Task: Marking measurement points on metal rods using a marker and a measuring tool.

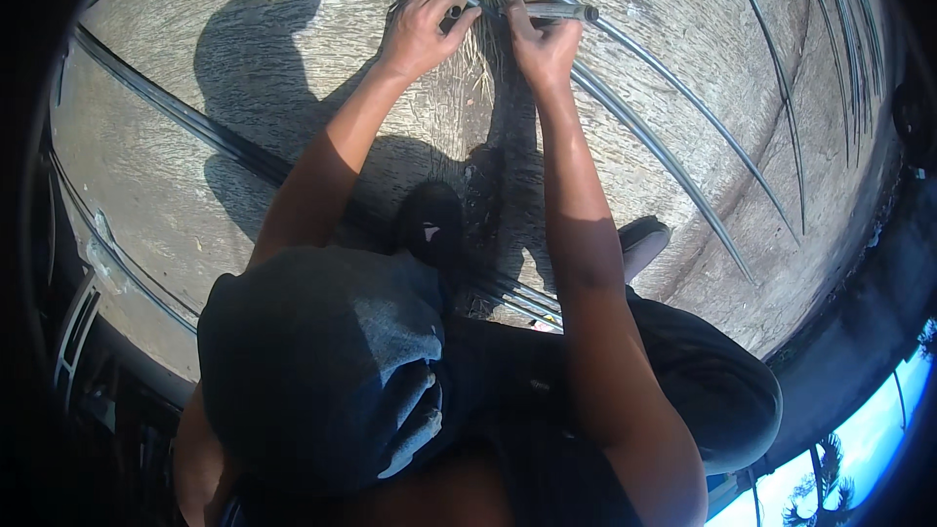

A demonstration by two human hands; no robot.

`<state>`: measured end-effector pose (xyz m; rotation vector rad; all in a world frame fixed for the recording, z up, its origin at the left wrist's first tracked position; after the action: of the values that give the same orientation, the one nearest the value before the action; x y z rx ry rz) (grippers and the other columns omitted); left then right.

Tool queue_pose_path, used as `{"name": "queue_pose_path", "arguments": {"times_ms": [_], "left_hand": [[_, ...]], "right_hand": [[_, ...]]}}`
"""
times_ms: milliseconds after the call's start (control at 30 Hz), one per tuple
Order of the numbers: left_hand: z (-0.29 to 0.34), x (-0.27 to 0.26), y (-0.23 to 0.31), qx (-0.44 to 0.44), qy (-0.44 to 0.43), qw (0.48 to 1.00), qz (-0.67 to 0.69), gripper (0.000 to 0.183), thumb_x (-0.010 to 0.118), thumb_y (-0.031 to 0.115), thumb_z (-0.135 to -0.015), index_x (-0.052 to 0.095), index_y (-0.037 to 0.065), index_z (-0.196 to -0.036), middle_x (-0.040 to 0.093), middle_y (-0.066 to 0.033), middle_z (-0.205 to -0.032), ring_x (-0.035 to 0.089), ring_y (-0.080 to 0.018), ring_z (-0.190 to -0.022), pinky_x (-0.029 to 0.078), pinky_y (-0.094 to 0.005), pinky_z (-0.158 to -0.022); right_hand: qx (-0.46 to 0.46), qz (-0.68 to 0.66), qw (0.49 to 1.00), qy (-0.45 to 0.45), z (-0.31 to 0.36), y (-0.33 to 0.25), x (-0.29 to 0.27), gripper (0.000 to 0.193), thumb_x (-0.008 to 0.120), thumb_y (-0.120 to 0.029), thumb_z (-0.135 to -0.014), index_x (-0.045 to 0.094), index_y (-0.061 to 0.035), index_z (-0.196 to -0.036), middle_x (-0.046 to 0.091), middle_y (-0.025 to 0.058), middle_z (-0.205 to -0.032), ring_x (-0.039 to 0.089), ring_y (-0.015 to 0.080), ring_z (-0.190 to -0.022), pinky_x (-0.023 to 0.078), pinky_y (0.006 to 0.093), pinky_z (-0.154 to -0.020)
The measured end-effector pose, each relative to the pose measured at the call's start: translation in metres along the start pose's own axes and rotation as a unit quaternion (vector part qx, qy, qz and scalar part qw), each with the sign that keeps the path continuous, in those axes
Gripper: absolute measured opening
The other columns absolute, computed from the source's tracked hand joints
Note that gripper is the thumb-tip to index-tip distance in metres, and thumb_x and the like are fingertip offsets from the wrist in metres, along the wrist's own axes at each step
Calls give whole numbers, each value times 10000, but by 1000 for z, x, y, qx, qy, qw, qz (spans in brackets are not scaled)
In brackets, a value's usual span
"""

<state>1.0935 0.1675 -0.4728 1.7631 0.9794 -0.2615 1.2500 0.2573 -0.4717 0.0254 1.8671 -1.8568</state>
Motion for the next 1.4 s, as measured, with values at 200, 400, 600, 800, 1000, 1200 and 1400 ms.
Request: {"name": "queue_pose_path", "arguments": {"times_ms": [200, 400, 600, 800, 1000, 1200, 1400], "left_hand": [[1, 0, -1, 10, 4, 1000, -2, 160, 763, 98, -824, 675, 40, -944, 670, -89, -921, 647, -284, -910, 520, -396, -812], [0, -1, 1, 15, 0, 1000, -6, 152, 758, 98, -827, 678, 49, -947, 673, -83, -926, 651, -274, -922, 524, -394, -819], [2, 0, -1, 18, 0, 1000, -13, 155, 751, 104, -834, 682, 63, -966, 674, -74, -941, 653, -263, -935, 529, -390, -834], [2, 1, -1, 22, 3, 1000, -16, 167, 754, 122, -842, 681, 74, -984, 681, -62, -950, 653, -258, -936, 529, -390, -843], [2, 2, -3, 14, 5, 1000, -13, 167, 765, 129, -840, 678, 74, -971, 683, -53, -943, 653, -248, -927, 531, -383, -828], [0, 0, 2, -1, -17, 1000, -10, 157, 755, 102, -836, 663, 63, -957, 693, -50, -974, 653, -257, -938, 529, -383, -831], [-1, -3, 6, 27, -3, 1000, -14, 178, 742, 88, -841, 652, 67, -994, 697, -50, -1010, 652, -267, -974, 526, -395, -861]], "right_hand": [[-25, 15, 1000, -6, -1, 1, 4, 192, 722, -134, -877, 720, 48, -815, 705, 78, -688, 604, 105, -612, 486, 302, -578], [-15, -14, 1000, -9, 0, 2, 3, 184, 714, -127, -874, 725, 43, -805, 708, 69, -683, 607, 98, -605, 488, 295, -569], [-19, 19, 998, -50, 3, 2, 5, 150, 690, -93, -901, 726, 34, -830, 698, 53, -710, 615, 108, -628, 481, 284, -588], [-27, 1, 999, -34, 2, 6, 5, 140, 685, -82, -901, 737, 34, -842, 717, 63, -736, 631, 111, -651, 488, 286, -596], [-44, 9, 999, 1, 1, 5, 5, 130, 679, -68, -901, 729, 30, -833, 703, 47, -722, 621, 104, -649, 485, 282, -592], [-49, 6, 999, -18, 3, 3, 4, 137, 694, -77, -895, 713, 26, -807, 688, 28, -708, 605, 94, -630, 476, 277, -582], [-45, -3, 999, -23, 5, 3, 6, 146, 702, -88, -896, 717, 34, -817, 685, 21, -709, 585, 80, -631, 466, 271, -579]]}}
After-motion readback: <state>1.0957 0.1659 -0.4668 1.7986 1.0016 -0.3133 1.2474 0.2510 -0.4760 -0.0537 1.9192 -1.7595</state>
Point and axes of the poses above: each hand's wrist, its own z-axis away from the middle knuckle, its own x-axis out of the palm, y = z × x, the point moved 5 cm from there along -z, towards the middle knuckle
